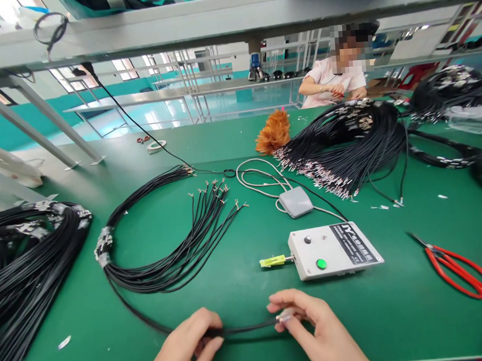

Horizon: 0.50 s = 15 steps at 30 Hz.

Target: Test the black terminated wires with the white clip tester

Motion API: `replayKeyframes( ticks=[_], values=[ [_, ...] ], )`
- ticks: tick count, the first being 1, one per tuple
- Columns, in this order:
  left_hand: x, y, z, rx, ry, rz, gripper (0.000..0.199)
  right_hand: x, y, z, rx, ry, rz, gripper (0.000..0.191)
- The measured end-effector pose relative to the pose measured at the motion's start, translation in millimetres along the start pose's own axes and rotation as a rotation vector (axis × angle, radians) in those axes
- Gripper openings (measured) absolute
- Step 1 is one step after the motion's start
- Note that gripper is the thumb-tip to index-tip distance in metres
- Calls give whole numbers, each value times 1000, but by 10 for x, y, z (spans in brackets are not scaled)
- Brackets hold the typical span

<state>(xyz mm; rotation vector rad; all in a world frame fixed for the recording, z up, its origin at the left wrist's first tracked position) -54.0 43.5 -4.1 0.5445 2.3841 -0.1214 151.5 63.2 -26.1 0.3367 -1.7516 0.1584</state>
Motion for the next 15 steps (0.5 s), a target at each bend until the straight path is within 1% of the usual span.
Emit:
replayKeyframes(
  ticks=[2,4,7,9,10,12,13,15],
  values=[
    [16,98,120,52,-21,-73,10,-156,-28,65,12,184,182,22],
    [-23,202,234,99,-25,-108,15,-236,-46,92,0,280,310,26],
    [-216,368,371,157,-62,-54,14,-243,-40,103,-16,331,370,30],
    [-345,460,413,159,-118,-9,16,-244,-47,110,-20,338,381,29],
    [-391,495,417,149,-147,7,18,-249,-60,102,-27,318,384,27],
    [-436,542,396,106,-185,14,20,-247,-101,73,-12,195,373,26],
    [-441,555,382,85,-195,6,20,-237,-129,70,28,107,362,32],
    [-448,568,373,70,-207,-18,19,-215,-190,60,131,-46,344,52]
  ],
)
Point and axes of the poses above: each hand's wrist, its own y-axis towards the middle knuckle, its own z-axis out of the palm, x = y × z, the point moved 9 cm from there along y, towards the middle knuckle
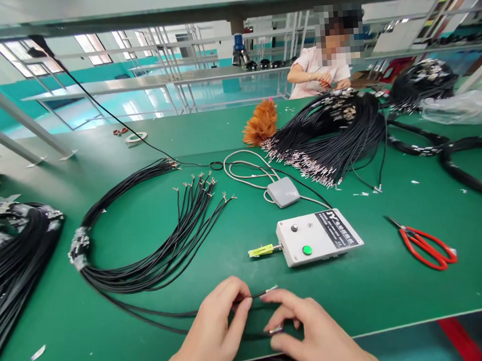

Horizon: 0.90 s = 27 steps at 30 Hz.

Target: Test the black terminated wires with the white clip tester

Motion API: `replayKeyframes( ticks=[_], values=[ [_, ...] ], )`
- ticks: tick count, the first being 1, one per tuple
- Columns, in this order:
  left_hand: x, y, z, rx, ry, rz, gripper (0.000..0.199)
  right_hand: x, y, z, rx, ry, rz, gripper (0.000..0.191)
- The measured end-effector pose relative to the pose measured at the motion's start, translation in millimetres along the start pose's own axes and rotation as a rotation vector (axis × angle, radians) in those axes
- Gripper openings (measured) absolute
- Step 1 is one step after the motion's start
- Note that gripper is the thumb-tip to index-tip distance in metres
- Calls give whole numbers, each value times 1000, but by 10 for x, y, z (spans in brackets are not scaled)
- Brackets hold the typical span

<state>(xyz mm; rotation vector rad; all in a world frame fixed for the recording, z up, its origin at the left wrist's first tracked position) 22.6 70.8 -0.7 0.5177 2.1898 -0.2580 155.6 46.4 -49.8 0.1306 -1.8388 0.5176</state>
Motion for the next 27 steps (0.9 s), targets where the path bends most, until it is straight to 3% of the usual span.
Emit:
replayKeyframes(
  ticks=[2,3,7,11,14,27],
  values=[
    [-27,7,36,25,-19,-21,16,3,-52,-90,6,-72,4,62],
    [-55,11,66,46,-29,-24,13,11,-64,-170,-30,-72,11,59],
    [-175,37,133,61,-61,-7,12,98,-27,-379,-167,93,-18,19],
    [-181,41,92,-21,-118,-9,18,135,75,-267,-148,447,-42,25],
    [-155,20,77,-40,-121,-20,21,137,134,-174,-129,588,-40,27],
    [-96,-17,94,-43,-166,-77,25,123,219,-76,-96,752,-52,22]
  ],
)
Point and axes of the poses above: each hand's wrist, its own y-axis towards the middle knuckle, its own z-axis out of the palm, x = y × z, the point moved 9 cm from there along y, towards the middle knuckle
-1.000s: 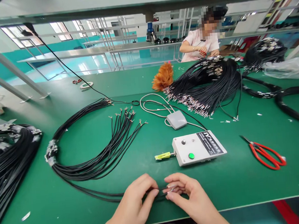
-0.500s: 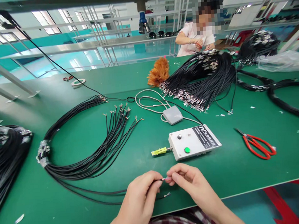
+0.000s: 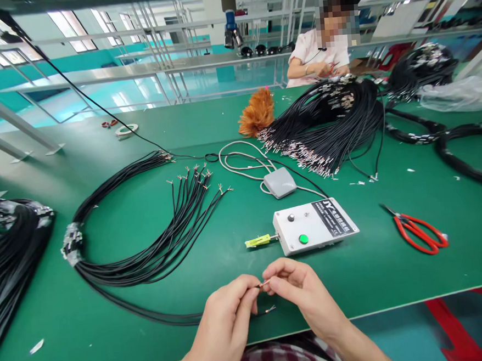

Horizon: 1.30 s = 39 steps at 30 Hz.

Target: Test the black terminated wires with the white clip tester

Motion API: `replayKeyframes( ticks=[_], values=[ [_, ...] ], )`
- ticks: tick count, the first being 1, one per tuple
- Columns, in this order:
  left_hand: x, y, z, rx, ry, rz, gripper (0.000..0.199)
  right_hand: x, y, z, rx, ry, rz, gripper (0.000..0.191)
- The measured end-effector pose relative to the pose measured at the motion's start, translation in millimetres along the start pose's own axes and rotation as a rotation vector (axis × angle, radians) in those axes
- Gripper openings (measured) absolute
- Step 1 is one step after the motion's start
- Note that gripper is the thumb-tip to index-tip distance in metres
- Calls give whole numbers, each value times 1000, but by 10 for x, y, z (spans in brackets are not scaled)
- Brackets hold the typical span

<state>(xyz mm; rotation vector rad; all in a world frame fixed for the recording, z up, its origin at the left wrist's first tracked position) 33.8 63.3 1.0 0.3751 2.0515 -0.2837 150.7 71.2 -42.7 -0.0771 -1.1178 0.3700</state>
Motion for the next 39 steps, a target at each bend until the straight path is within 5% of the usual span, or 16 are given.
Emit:
replayKeyframes(
  ticks=[8,18,27,39],
  values=[
    [119,-12,18,24,-208,-123,30,-176,3,22,-72,66,32,26],
    [195,2,26,23,-339,-186,28,14,-9,31,-55,-145,-77,24],
    [161,-12,14,5,-239,-143,28,406,-138,119,-146,-640,-451,5],
    [192,-20,-9,-30,-270,-147,31,27,-87,42,-194,-310,-184,17]
  ],
)
Point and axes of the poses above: each hand's wrist, its own y-axis towards the middle knuckle, its own z-axis out of the palm, x = y × z, the point moved 9 cm from there along y, towards the middle knuckle
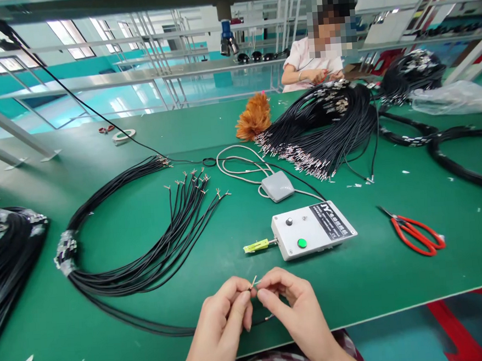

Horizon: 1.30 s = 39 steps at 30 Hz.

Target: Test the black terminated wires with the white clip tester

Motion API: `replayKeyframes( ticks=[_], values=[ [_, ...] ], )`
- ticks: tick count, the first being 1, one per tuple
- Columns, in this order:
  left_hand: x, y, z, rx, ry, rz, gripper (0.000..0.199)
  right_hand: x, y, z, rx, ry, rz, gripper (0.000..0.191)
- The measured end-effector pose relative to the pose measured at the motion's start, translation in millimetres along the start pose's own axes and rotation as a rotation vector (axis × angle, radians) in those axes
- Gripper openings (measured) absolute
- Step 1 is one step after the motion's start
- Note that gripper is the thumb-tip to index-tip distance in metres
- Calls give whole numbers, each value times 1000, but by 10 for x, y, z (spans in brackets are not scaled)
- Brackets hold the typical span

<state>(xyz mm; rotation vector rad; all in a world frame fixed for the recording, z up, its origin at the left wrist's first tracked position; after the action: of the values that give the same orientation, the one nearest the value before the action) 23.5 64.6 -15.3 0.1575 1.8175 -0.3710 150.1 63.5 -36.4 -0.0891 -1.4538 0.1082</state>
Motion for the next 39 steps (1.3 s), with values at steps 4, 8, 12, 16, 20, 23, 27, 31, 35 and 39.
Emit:
replayKeyframes(
  ticks=[4,8,12,16,20,23,27,31,35,39],
  values=[
    [-7,-2,13,15,21,16,29,22,41,-53,6,-35,17,19],
    [-72,-6,50,68,120,62,28,270,99,-29,138,-213,-86,8],
    [-201,-26,79,131,289,187,24,284,136,42,355,-240,43,9],
    [-304,-62,96,168,430,296,24,229,107,97,510,-177,158,7],
    [-368,-78,111,204,465,296,26,210,96,89,549,-204,166,6],
    [-395,-102,151,307,450,252,27,118,28,133,646,-57,308,6],
    [-347,-125,146,418,389,134,28,18,-53,203,726,182,478,8],
    [-229,-108,115,416,239,34,26,-50,-33,251,684,332,502,14],
    [-97,-108,142,405,-37,-29,26,-123,-55,307,647,449,499,19],
    [21,-123,154,416,-179,-83,30,-197,-101,393,670,548,516,21]
  ],
)
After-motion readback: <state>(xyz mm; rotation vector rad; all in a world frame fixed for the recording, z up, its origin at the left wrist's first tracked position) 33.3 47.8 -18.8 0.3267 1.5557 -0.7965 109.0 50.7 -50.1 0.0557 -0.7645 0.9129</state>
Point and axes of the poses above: each hand's wrist, its own y-axis towards the middle knuckle, its own z-axis out of the palm, x = y × z, the point moved 9 cm from there along y, towards the middle knuckle
